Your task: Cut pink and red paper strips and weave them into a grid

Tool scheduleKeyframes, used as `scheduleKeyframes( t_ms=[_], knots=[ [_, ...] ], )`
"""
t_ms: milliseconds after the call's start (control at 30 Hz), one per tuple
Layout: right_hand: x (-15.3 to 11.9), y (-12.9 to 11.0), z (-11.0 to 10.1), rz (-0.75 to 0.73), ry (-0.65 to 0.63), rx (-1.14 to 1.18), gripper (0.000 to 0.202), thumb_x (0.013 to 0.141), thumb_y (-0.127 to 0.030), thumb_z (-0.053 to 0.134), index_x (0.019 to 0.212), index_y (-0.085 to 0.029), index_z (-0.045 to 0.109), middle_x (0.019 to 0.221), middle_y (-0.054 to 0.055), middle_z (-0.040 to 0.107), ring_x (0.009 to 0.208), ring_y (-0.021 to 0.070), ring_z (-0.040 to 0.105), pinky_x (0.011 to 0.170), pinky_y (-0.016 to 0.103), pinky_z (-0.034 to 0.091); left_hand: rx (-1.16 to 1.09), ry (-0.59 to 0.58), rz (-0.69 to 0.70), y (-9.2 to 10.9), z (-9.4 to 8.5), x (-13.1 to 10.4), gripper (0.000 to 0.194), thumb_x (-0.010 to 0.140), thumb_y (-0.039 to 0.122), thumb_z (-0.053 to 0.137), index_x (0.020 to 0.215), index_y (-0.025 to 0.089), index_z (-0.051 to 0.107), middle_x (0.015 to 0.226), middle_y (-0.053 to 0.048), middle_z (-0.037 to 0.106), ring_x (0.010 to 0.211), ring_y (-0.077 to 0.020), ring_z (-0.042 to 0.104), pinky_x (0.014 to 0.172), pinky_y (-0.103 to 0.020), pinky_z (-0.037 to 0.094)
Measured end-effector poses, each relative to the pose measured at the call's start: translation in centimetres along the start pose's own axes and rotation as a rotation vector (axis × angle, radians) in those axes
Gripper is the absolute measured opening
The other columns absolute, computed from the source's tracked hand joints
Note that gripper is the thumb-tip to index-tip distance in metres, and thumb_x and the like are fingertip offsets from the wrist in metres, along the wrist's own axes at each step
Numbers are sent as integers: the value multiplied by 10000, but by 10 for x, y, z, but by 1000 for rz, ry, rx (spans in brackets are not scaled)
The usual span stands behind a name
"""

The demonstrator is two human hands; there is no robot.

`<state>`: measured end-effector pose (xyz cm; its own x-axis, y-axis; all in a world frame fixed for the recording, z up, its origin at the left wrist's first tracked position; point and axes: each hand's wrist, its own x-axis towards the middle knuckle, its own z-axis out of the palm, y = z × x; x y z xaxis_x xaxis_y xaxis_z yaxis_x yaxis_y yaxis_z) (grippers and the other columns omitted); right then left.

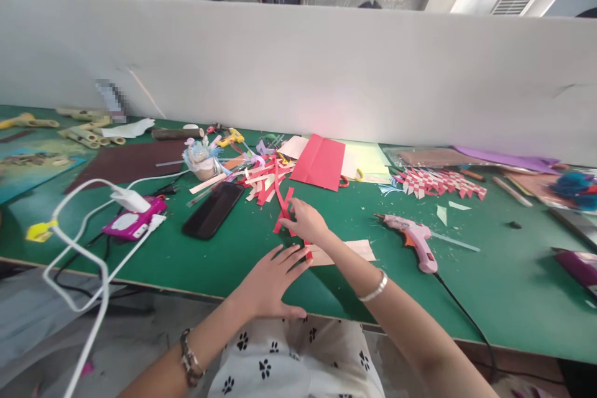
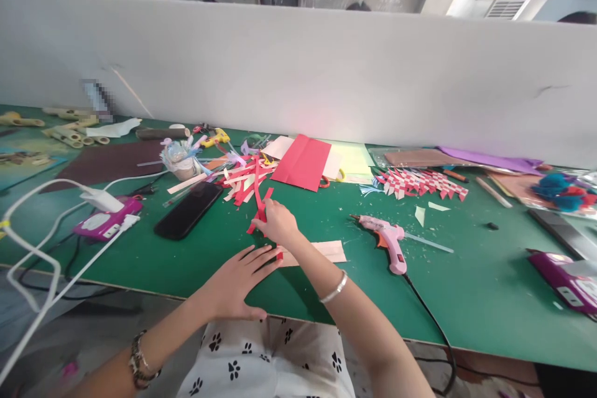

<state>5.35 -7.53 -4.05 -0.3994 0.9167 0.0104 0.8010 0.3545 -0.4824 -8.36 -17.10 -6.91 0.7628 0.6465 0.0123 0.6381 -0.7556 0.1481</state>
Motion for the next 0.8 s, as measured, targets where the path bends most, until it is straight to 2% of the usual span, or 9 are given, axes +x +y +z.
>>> scheduleKeyframes(
  t_ms=[100,233,367,467,567,667,733,800],
  knots=[
    [27,-10,16,62,26,-35,428,769,-272,539,1158,-131,431,1104,140,548,991,238,536,732,295,424,-23,-15,-14,1,-2,0,844,723,742,302,1369,200,265,1397,-98,321,1272,-282,276,1044,-428,164],
    [40,-11,22,123,43,-33,288,777,-104,425,1050,-130,513,1026,151,585,914,234,573,689,297,423,-42,-35,-32,3,-4,0,822,727,729,327,1368,217,263,1391,-98,332,1278,-279,270,1043,-447,182],
    [42,4,11,113,60,48,220,792,-123,394,871,-158,597,911,109,637,871,213,589,691,280,417,-58,-27,-24,2,-3,-1,794,745,715,318,1370,231,249,1412,-87,294,1283,-283,260,1045,-467,188],
    [36,17,-8,70,107,159,224,817,-190,393,884,-158,604,908,79,649,864,184,587,722,262,418,-85,23,-44,3,-7,-1,755,774,674,340,1374,228,232,1426,-96,255,1263,-278,301,1032,-445,244],
    [17,26,-29,0,122,287,231,828,-244,402,911,-141,590,889,57,651,808,154,590,704,240,436,-159,165,-129,3,-20,3,661,839,572,351,1382,235,183,1439,-93,206,1260,-259,309,1000,-381,324],
    [-11,28,-47,-81,74,441,200,808,-295,458,846,-155,595,837,28,648,754,135,590,671,231,455,-263,422,-244,-1,-41,14,649,860,471,404,1389,257,95,1445,-91,175,1302,-267,214,1029,-397,280],
    [-29,27,-56,-141,-7,781,167,768,-312,535,802,-161,600,797,22,635,720,130,581,670,246,459,-367,571,-299,-7,-55,26,702,838,436,468,1389,270,65,1456,-80,137,1324,-276,136,1051,-424,227],
    [-41,25,-64,-169,-48,1023,132,734,-298,593,780,-175,606,764,5,623,702,119,572,680,254,456,-514,604,-284,-13,-67,40,778,796,456,528,1390,275,60,1452,-75,162,1324,-287,126,1062,-450,179]
  ],
)
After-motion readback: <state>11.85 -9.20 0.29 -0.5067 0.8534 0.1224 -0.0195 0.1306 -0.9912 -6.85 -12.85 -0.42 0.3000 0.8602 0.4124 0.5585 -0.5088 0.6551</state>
